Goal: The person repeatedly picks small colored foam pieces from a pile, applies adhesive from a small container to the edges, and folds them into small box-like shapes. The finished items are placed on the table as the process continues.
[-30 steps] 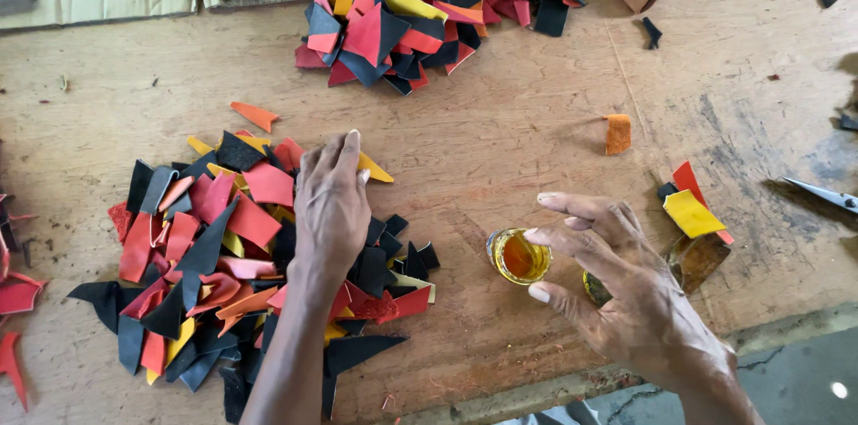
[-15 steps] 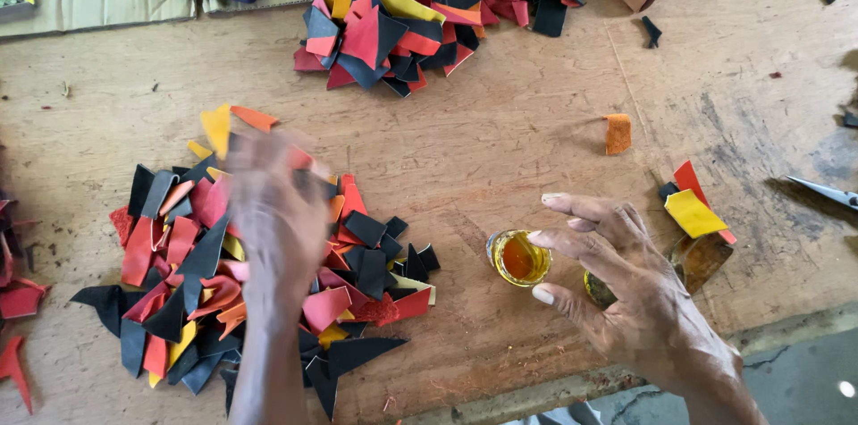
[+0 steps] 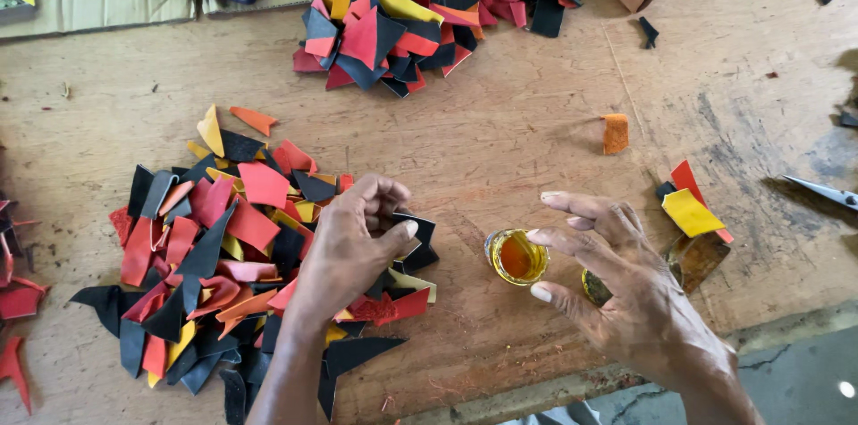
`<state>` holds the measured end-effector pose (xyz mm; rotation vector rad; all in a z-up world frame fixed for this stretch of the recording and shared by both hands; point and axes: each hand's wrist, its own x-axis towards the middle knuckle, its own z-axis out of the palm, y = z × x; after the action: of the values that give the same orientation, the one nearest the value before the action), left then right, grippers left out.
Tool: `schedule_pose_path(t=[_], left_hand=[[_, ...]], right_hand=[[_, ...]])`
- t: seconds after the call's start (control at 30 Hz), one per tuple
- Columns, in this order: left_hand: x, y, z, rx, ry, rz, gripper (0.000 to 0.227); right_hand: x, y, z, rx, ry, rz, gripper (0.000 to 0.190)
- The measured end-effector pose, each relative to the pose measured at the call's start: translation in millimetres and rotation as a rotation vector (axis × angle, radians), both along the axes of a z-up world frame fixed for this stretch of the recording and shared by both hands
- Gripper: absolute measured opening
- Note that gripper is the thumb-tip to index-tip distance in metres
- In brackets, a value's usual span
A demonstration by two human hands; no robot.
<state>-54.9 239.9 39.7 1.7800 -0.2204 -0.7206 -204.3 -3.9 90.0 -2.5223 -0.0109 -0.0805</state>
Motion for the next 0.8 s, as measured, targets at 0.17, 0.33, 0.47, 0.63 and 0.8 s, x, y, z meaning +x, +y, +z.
schedule_pose_path(t=[0.17,0.33,0.47,0.63,0.8], left_hand=[[-1.6,-8.6,-21.8,-0.256,0.158,-0.039,0.020],[-9.4,-20.6,-34.0,-0.485,0.230,0.050,0.015],[-18.4,-35.4,-32.8,-0.822,0.365,0.080,0.027],[-25.5,-43.4,-25.9,-0.878,0.491,0.027,0.024],[-30.6,-48.2,-19.6,-0.914,0.533,0.003,0.025]], right_hand=[[-2.9,-2.0,-5.8,0.051,0.009,-0.019,0.052],[-6.8,-5.1,-11.5,0.150,-0.049,-0.014,0.060],[-8.2,-6.6,-17.2,0.319,-0.099,0.036,0.068],[-5.8,-7.0,-20.7,0.428,-0.108,0.059,0.078],[-3.1,-7.2,-17.5,0.465,-0.115,0.089,0.081]])
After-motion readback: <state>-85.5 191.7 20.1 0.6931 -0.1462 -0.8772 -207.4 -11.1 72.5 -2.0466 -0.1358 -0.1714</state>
